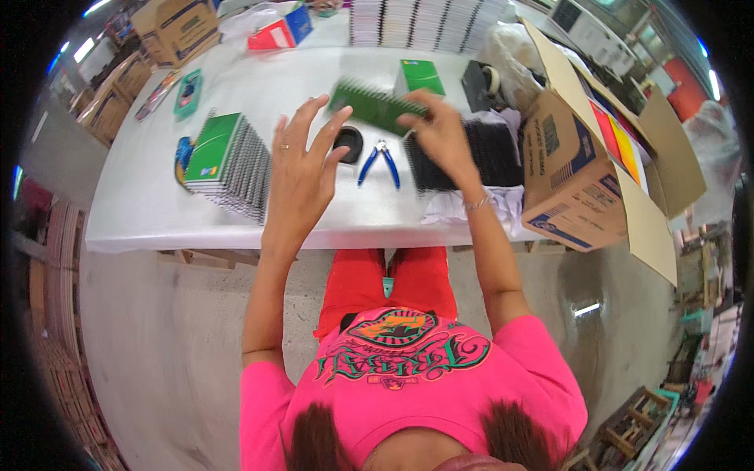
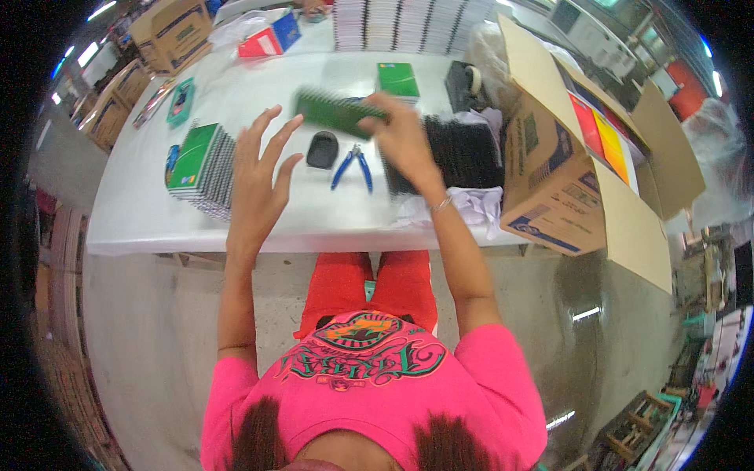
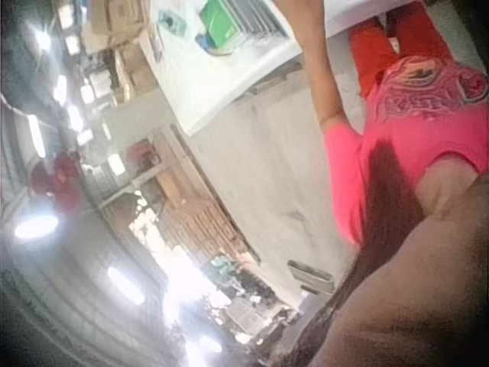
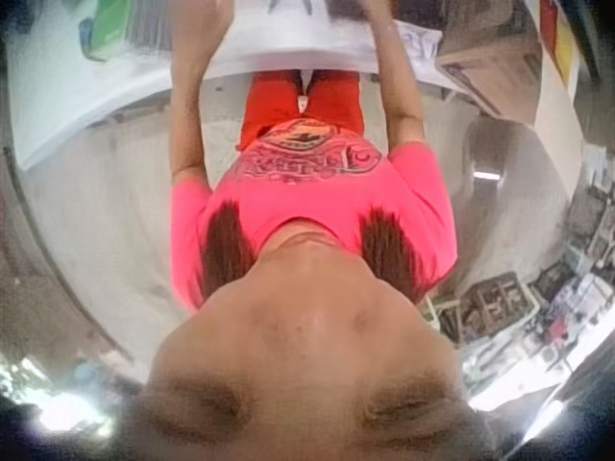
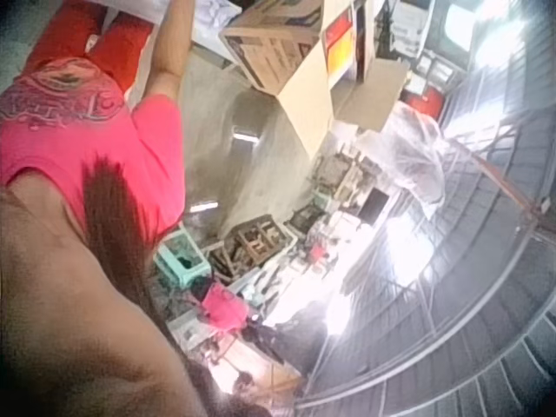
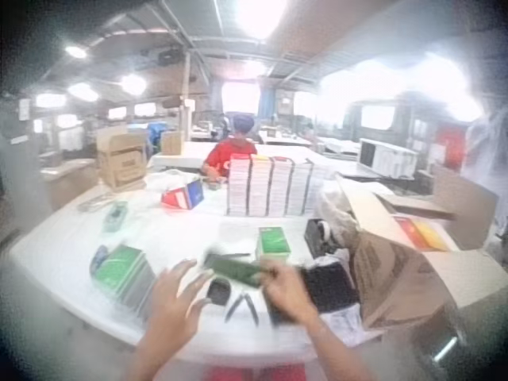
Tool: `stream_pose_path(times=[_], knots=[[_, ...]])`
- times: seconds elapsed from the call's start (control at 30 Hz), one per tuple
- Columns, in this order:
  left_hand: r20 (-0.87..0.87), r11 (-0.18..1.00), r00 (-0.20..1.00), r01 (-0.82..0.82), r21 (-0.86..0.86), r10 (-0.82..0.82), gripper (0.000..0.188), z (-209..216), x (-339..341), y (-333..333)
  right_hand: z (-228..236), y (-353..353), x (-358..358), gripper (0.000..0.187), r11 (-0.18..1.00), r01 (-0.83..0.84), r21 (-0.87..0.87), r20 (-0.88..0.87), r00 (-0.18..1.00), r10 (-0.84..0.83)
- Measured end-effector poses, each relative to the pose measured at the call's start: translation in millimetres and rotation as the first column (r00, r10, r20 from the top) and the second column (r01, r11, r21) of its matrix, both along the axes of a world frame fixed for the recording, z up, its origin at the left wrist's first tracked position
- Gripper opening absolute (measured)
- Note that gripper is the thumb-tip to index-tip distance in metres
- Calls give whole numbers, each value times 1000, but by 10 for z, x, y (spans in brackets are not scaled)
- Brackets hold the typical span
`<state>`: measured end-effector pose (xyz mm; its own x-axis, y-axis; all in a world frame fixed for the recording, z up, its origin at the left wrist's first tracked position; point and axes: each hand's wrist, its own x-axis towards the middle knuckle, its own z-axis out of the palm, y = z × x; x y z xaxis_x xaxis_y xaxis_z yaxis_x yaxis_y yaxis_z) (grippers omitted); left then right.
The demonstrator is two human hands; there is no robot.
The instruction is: The person repeatedly assembles spiral-bound notebooks by inserting a black plastic coil into the punched holes of a green notebook cover and pages, then using pliers to close the coil ends. The finished notebooks are stacked on the table.
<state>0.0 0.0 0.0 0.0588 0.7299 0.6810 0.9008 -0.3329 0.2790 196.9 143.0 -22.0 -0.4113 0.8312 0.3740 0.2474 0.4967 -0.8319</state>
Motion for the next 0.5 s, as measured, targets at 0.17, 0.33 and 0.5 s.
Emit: stream_pose_path(times=[0.17, 0.33, 0.5], knots=[[-175, 959, 984, -41, -281, -9, 24, -53, 79, -126, -91, -702, 14, 28, 871, -204, 447, 247, 964, 99], [-14, 976, 1000, -15, -215, 13, 17, -273, -179, -271, -204, -333, 544, 22, 991, -23, 130, 124, 992, 6], [-78, 946, 990, -133, -295, 115, 19, -670, -389, -273, -769, 163, 1642, 25, 779, 579, 241, 327, 707, -627]])
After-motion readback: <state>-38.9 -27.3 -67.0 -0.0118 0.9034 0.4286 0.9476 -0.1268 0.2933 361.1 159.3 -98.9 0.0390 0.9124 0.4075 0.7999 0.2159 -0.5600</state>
